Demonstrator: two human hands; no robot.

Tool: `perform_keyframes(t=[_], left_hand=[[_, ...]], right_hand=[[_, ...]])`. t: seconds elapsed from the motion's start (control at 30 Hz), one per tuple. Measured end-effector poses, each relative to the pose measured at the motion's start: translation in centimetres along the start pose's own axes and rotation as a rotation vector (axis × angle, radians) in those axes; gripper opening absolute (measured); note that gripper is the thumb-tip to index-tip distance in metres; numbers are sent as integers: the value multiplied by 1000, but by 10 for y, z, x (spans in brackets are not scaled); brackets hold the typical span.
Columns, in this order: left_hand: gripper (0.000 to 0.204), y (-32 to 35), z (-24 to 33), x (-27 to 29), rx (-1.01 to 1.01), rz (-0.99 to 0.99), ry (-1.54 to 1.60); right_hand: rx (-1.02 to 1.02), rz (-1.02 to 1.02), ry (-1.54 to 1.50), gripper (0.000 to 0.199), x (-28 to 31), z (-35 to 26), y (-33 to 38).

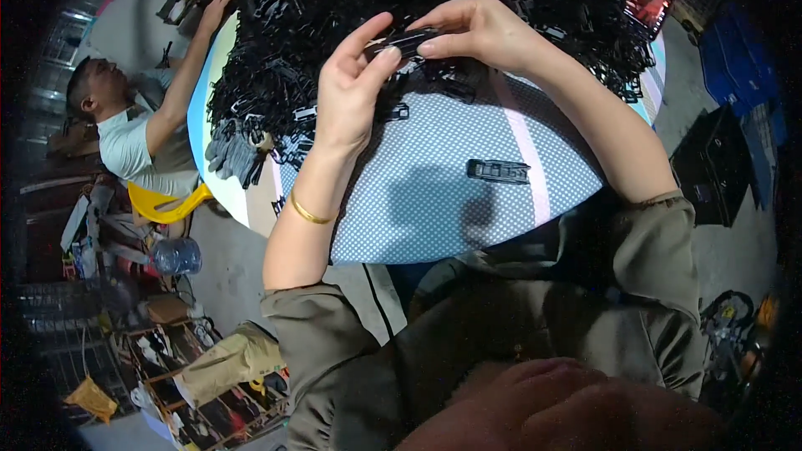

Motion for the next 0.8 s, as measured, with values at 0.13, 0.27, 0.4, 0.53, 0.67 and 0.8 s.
perform_keyframes(t=[0.13,0.27,0.4,0.53,0.67,0.8], left_hand=[[37,4,5,-5,38,-12,102],[28,27,-4,-44,17,-331,-330],[25,49,-15,-73,-76,-653,-547],[35,51,-1,-66,-238,-774,-542],[16,-9,22,5,-274,-9,-776],[24,-42,20,49,-503,316,-1707]], right_hand=[[-35,-112,-154,30,2,-1,-3],[-83,-46,18,28,24,15,-8],[176,-184,628,26,1,-2,6],[273,-199,830,22,-21,-10,18],[283,-254,912,16,-28,-13,24],[262,-316,913,25,-36,-10,23]])
Point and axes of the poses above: each hand's wrist, its own y-axis away from the middle knuckle, its own x-axis out of the back of the hand, z = x × y, the point moved 7 cm from there along -y, towards the middle knuckle, and after that the axes turned 6 degrees about z, right-handed, at the moved point
